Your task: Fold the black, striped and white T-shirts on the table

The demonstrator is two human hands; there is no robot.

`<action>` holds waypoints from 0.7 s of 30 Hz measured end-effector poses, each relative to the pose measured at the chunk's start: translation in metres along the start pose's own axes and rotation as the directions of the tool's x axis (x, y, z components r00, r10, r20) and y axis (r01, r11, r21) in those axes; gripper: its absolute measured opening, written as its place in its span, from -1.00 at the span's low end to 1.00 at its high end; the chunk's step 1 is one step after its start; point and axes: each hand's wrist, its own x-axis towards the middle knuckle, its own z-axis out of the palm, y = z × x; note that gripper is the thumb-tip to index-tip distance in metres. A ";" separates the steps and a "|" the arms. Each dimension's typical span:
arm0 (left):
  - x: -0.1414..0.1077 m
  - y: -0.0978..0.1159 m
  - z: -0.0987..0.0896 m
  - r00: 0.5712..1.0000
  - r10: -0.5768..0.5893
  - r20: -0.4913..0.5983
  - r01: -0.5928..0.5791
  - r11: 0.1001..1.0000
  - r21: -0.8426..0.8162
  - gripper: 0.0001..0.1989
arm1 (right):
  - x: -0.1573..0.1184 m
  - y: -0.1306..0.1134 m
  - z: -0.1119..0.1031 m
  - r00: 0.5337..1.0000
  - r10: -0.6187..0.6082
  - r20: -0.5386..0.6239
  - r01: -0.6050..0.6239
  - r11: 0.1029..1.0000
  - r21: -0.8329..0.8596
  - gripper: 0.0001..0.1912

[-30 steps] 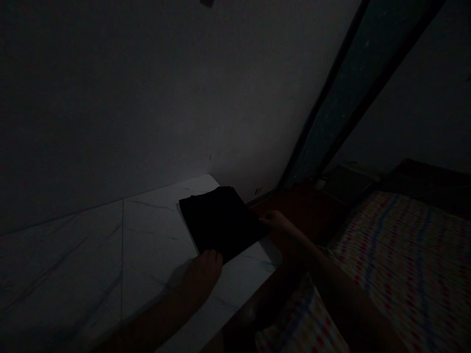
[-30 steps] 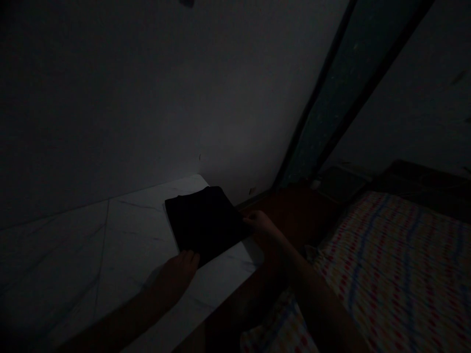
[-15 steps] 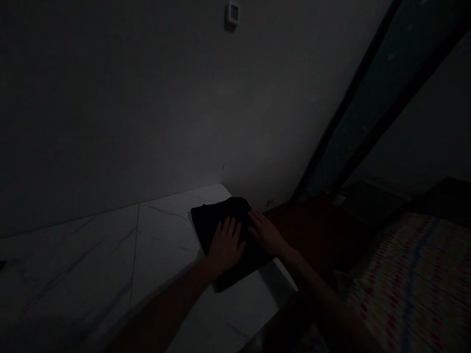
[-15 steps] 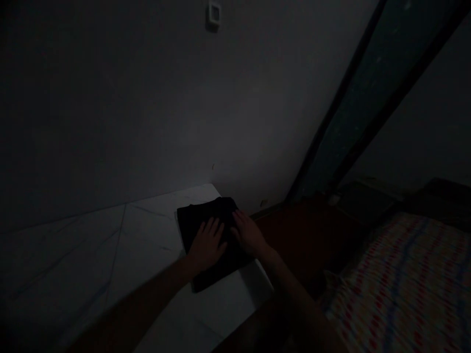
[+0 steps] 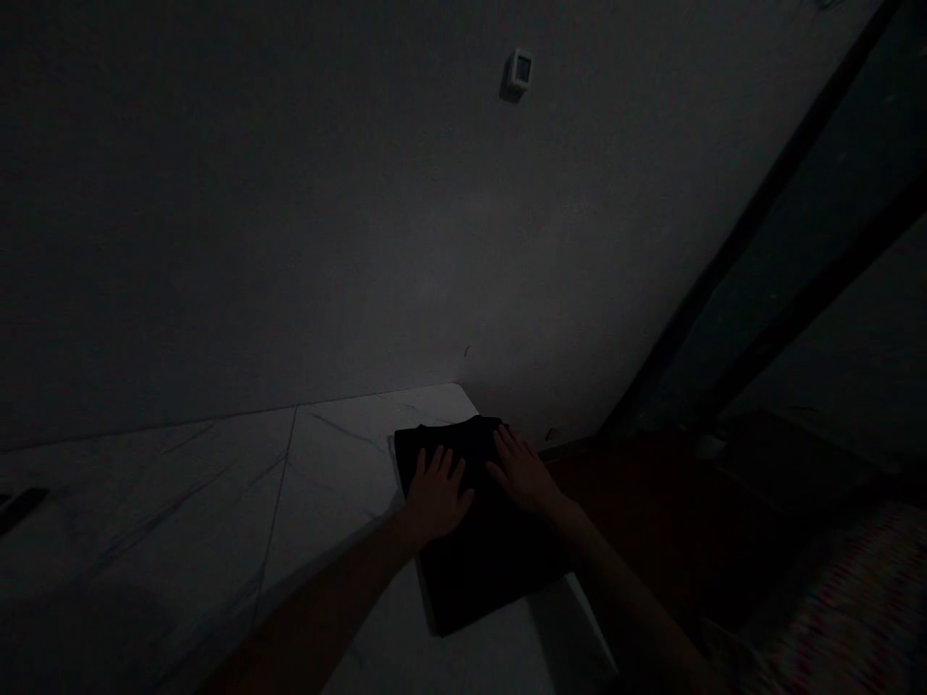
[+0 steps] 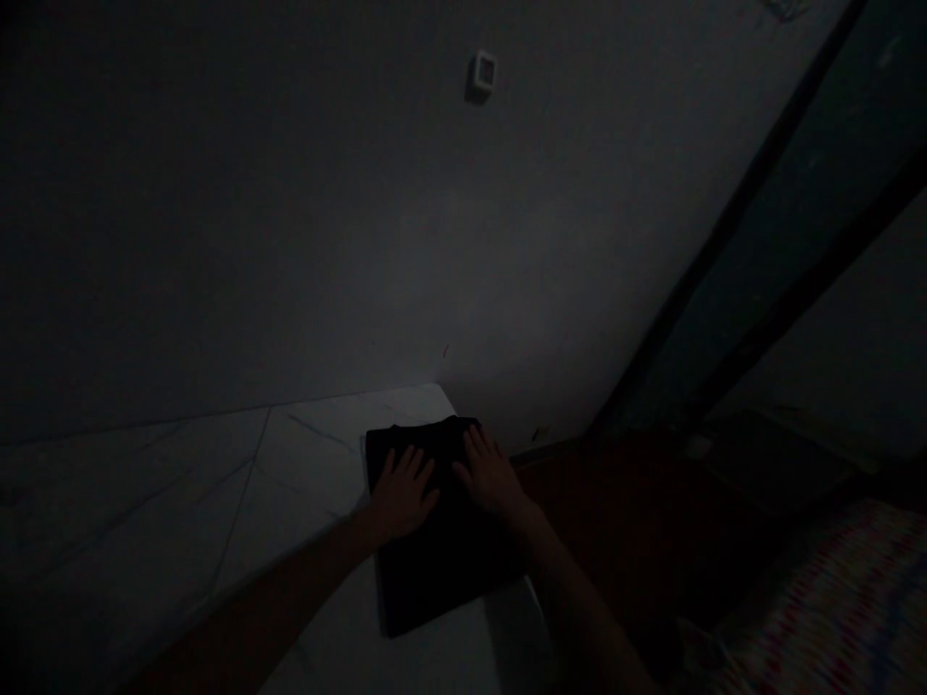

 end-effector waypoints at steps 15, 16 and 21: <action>-0.002 -0.022 0.013 0.997 -0.072 -0.037 0.069 0.994 -0.080 -0.35 | 0.008 0.024 0.061 0.998 -0.010 -0.064 0.014 0.998 0.058 -0.15; -0.003 -0.021 0.012 0.997 -0.078 -0.027 0.075 0.993 -0.087 -0.35 | 0.007 0.026 0.061 0.996 -0.019 -0.083 0.025 0.997 0.077 -0.14; -0.021 -0.019 0.003 0.999 0.038 0.035 -0.035 0.995 -0.089 -0.31 | 0.010 0.016 0.045 0.927 -0.123 -0.354 0.179 0.975 0.130 -0.14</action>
